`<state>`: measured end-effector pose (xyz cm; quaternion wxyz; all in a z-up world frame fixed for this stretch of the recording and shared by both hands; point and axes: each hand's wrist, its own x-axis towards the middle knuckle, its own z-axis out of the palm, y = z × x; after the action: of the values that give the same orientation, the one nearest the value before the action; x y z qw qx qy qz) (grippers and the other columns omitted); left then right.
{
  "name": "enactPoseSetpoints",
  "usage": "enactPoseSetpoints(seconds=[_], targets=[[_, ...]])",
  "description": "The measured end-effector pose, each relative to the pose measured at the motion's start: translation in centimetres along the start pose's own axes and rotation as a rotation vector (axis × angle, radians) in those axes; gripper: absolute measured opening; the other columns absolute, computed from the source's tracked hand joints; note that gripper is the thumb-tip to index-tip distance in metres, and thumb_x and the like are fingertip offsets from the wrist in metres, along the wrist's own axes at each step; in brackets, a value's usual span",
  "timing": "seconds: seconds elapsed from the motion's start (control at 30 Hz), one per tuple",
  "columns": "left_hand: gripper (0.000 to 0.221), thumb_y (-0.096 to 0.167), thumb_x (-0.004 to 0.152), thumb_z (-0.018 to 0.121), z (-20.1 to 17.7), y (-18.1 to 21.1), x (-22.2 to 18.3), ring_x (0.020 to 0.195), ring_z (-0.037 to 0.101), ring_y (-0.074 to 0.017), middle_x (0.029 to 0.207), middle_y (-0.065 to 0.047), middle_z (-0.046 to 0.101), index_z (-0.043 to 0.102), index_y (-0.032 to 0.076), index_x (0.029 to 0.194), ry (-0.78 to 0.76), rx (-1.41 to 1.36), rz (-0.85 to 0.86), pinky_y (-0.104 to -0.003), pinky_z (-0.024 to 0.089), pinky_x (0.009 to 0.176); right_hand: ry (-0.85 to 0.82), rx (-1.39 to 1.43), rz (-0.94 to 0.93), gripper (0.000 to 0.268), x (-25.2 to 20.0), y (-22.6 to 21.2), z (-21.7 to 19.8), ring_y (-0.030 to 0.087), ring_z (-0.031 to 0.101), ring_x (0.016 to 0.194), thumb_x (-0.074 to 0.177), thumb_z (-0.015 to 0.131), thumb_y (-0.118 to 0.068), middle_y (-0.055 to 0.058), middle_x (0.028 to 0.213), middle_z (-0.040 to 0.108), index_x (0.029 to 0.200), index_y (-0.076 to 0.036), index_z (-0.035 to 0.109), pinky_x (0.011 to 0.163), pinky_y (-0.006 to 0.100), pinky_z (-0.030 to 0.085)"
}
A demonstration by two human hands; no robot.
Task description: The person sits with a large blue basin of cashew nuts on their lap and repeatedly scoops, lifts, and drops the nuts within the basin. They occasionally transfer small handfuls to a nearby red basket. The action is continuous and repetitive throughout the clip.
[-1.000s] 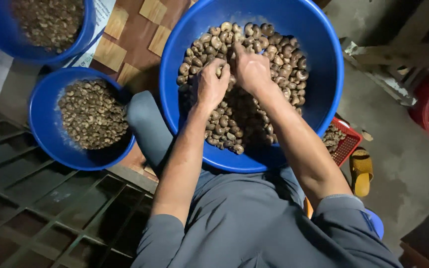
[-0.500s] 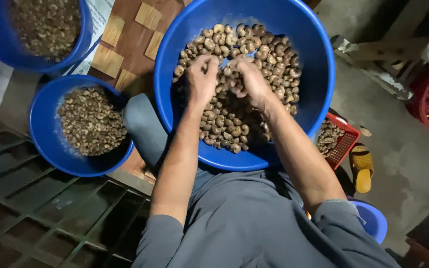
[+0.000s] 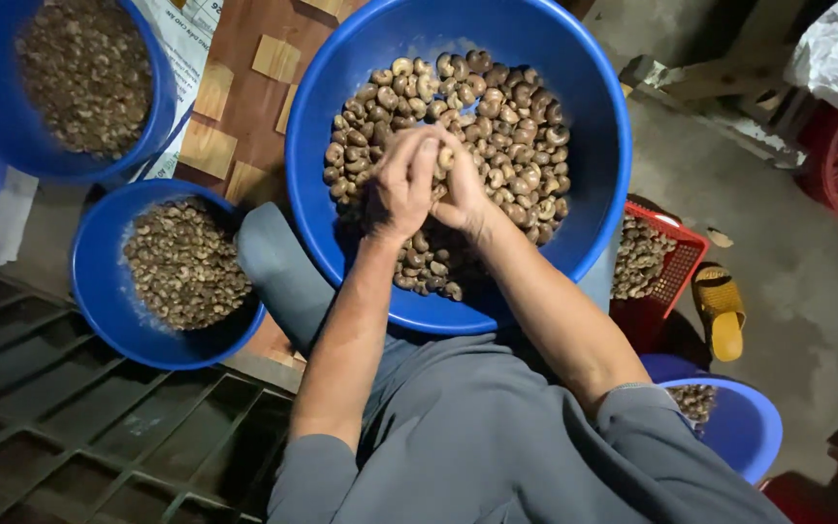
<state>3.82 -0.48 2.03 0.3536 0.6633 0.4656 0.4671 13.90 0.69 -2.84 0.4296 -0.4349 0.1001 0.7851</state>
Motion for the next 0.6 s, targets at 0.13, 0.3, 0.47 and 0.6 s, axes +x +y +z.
enactPoseSetpoints(seconds=[0.13, 0.3, 0.47, 0.6], targets=[[0.034, 0.035, 0.112, 0.046, -0.7, -1.1, -0.2, 0.106, 0.071, -0.0339, 0.110, -0.014, 0.072, 0.067, 0.012, 0.125, 0.223, -0.047, -0.104, -0.045, 0.056, 0.097, -0.119, -0.037, -0.045, 0.044, -2.9, -1.8, 2.1, 0.028, 0.076, 0.073, 0.086, 0.074, -0.049, 0.013, 0.087, 0.074, 0.094, -0.006, 0.069, 0.054, 0.038, 0.064], [0.033, 0.037, 0.112, 0.049, -0.3, -2.9, -0.1, 0.105, 0.073, -0.0322, 0.114, -0.015, 0.075, 0.067, 0.012, 0.124, 0.351, 0.030, -0.170, -0.048, 0.056, 0.096, -0.175, -0.019, -0.124, 0.044, -6.0, -5.5, 0.3, 0.031, 0.078, 0.077, 0.087, 0.074, -0.047, 0.016, 0.093, 0.075, 0.100, -0.005, 0.068, 0.049, 0.034, 0.063], [0.010, 0.017, 0.101, 0.063, 1.0, -5.6, -0.7, 0.089, 0.069, -0.0301, 0.096, -0.004, 0.066, 0.069, 0.014, 0.109, 0.168, 0.393, 0.165, -0.039, 0.056, 0.078, -0.097, -0.026, -0.394, 0.027, -12.9, -10.8, -3.7, 0.018, 0.071, 0.064, 0.088, 0.076, -0.037, 0.005, 0.083, 0.070, 0.093, -0.013, 0.064, 0.034, 0.020, 0.046], [0.018, 0.019, 0.098, 0.067, 2.2, -5.0, -1.7, 0.103, 0.065, -0.0274, 0.102, -0.004, 0.065, 0.069, 0.017, 0.117, -0.007, 0.497, 0.195, -0.040, 0.054, 0.085, 0.032, -0.033, -0.529, 0.031, -19.3, -13.9, -10.2, 0.010, 0.061, 0.060, 0.088, 0.072, -0.043, 0.005, 0.086, 0.067, 0.093, -0.014, 0.065, 0.036, 0.013, 0.035]])
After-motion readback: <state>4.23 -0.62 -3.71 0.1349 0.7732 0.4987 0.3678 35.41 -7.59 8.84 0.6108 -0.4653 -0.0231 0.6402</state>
